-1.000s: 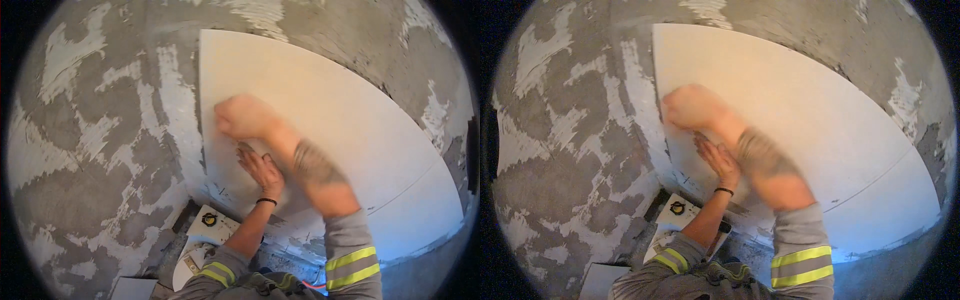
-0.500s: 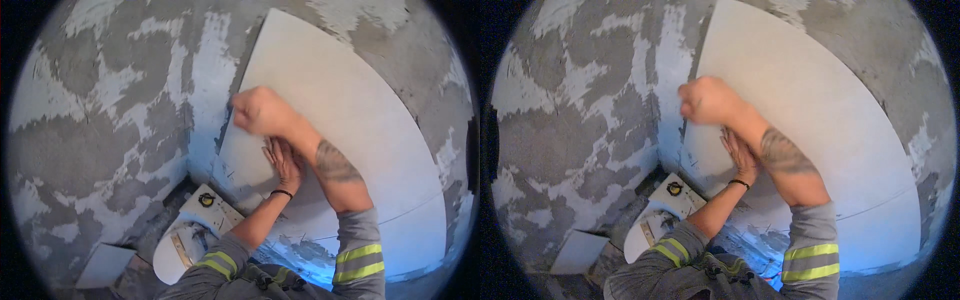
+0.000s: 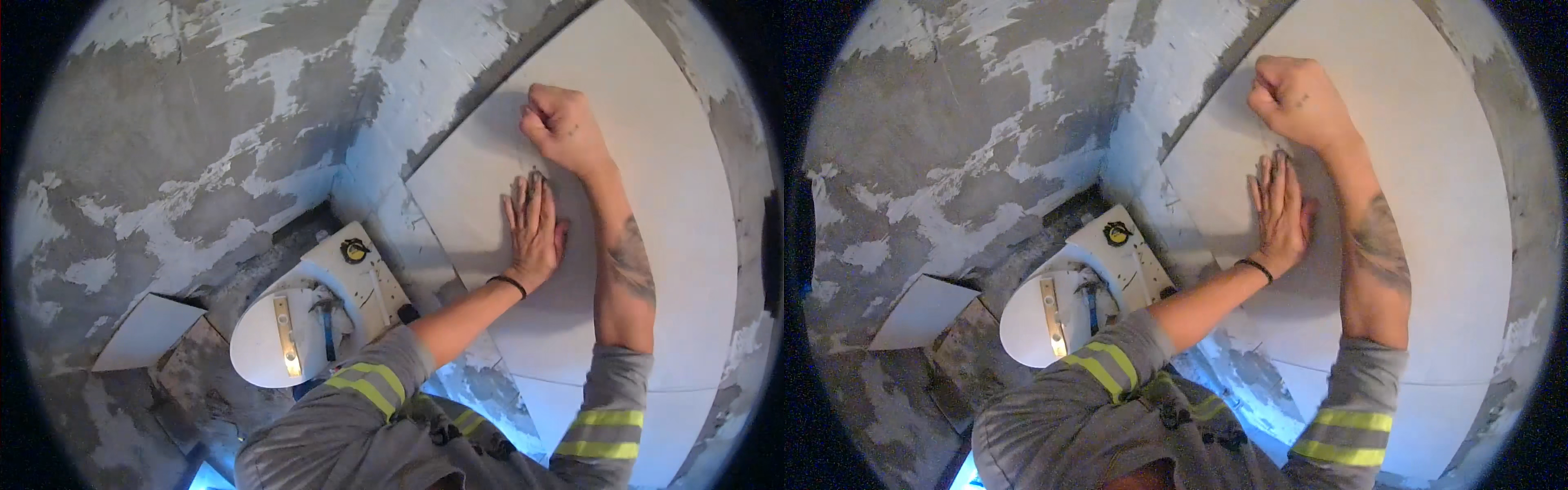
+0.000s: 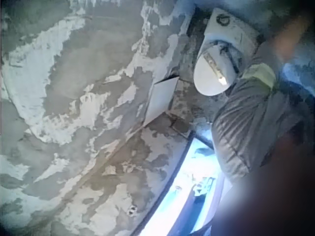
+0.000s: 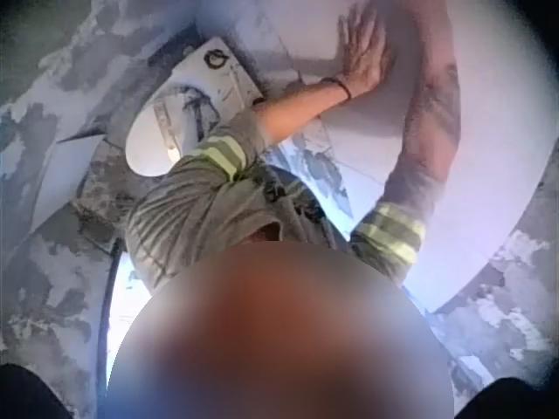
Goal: The person is applying adhesive and placing tiles on a bathroom wall.
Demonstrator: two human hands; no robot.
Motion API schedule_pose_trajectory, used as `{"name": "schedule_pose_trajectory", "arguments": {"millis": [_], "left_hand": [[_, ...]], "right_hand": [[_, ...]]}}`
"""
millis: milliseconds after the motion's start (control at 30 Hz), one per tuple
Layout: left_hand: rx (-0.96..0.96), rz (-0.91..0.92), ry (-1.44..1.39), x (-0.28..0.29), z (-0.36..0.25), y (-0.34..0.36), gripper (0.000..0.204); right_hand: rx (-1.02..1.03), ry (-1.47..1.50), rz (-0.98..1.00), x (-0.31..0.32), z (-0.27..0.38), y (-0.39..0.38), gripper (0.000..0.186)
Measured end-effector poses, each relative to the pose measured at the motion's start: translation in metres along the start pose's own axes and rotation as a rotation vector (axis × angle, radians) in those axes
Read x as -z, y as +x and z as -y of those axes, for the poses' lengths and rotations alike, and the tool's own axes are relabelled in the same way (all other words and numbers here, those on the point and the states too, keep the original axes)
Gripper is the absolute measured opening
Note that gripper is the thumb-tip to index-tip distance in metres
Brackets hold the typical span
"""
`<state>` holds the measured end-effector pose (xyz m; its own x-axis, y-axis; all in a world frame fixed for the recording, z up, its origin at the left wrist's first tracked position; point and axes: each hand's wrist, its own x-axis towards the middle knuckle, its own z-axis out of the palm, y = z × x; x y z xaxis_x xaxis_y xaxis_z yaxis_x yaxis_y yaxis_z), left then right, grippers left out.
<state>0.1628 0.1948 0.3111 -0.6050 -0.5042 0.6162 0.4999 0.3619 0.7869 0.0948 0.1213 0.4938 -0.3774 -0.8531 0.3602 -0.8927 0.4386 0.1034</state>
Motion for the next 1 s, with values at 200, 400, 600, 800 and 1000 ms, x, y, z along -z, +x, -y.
{"name": "schedule_pose_trajectory", "arguments": {"millis": [200, 400, 600, 800, 1000], "left_hand": [[0.006, 0.035, -0.005, -0.011, 0.001, -0.002, 0.065], [-0.079, -0.016, 0.044, -0.022, 0.032, -0.006, 0.063], [-0.134, -0.074, 0.092, -0.021, 0.014, 0.000, 0.056], [-0.095, -0.042, 0.089, -0.017, 0.003, 0.001, 0.059], [-0.041, 0.042, -0.005, 0.007, -0.007, -0.027, 0.068]], "right_hand": [[-0.200, -0.036, 0.016, 0.017, 0.018, -0.039, 0.017], [-0.290, -0.182, -0.179, 0.058, 0.058, -0.173, 0.015], [-0.551, -0.224, -0.129, 0.113, 0.098, -0.282, 0.014], [-0.271, -0.563, -0.173, 0.121, 0.100, -0.318, 0.024], [-0.149, -0.604, -0.013, 0.130, 0.092, -0.329, 0.014]]}}
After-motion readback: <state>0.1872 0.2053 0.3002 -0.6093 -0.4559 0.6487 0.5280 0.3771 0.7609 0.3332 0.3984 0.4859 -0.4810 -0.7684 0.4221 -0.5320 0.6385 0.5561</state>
